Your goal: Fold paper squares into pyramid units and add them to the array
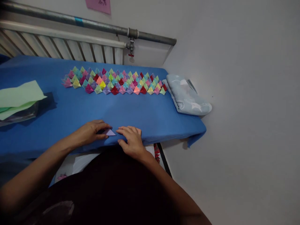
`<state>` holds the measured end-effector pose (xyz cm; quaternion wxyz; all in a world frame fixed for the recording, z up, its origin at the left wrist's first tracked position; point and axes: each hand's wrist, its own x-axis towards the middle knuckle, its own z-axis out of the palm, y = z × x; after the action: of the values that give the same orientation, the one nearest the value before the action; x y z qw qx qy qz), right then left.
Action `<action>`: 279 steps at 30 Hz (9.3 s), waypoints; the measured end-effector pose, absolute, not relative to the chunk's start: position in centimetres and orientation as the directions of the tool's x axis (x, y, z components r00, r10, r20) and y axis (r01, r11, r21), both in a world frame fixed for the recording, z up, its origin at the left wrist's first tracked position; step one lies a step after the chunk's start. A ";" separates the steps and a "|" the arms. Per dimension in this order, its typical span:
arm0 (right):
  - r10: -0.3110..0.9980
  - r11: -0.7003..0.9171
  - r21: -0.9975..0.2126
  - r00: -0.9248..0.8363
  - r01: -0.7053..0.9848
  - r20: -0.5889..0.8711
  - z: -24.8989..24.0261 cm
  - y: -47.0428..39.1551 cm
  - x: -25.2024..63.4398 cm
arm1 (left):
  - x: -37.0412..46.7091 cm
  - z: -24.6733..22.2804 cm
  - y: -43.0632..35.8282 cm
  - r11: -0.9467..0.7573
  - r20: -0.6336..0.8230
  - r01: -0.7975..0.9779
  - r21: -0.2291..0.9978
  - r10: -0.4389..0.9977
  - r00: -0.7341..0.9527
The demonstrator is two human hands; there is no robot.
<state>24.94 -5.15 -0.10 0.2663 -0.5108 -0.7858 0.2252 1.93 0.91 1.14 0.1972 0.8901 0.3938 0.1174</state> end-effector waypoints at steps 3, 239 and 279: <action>0.930 0.360 -0.651 -0.314 0.669 0.192 0.0 -5.1 24.8 | 1.9 1.5 0.9 -0.539 -0.001 0.667 0.515 0.777 0.629; 0.984 0.002 -0.995 -0.180 0.097 -0.016 1.9 -4.9 21.8 | 5.0 3.4 -4.9 0.244 -0.261 0.091 0.965 0.918 0.298; 0.874 -0.360 -0.893 -0.432 -0.271 -0.221 1.5 -5.0 21.3 | 4.8 2.2 -5.3 0.103 -0.107 0.027 0.994 0.967 0.231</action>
<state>21.26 -4.95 1.50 0.3874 -0.3658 -0.4122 0.7390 4.80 -5.33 2.20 0.5769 0.5315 0.4677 0.4074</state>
